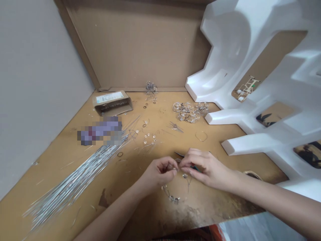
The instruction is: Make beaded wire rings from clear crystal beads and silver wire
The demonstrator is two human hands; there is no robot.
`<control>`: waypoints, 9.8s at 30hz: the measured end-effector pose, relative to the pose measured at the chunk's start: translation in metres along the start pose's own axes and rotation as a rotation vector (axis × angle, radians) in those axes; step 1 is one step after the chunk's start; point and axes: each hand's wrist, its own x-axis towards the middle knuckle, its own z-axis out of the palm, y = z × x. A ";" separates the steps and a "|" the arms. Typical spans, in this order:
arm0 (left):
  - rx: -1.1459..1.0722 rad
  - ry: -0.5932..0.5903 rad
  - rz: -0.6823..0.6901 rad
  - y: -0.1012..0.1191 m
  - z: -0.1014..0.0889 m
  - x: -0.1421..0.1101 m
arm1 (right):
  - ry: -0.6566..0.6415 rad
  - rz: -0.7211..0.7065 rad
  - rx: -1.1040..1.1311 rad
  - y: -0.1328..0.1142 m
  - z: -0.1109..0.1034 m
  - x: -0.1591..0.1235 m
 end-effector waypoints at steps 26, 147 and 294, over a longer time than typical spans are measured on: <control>-0.180 -0.001 -0.146 -0.002 0.000 -0.001 | 0.059 0.138 0.136 0.007 0.009 -0.010; -0.647 -0.049 -0.358 -0.012 -0.003 0.006 | -0.091 0.080 -0.947 0.008 -0.036 -0.038; -0.376 -0.089 -0.368 -0.006 0.005 0.002 | -0.171 -0.083 -0.965 -0.005 -0.057 -0.034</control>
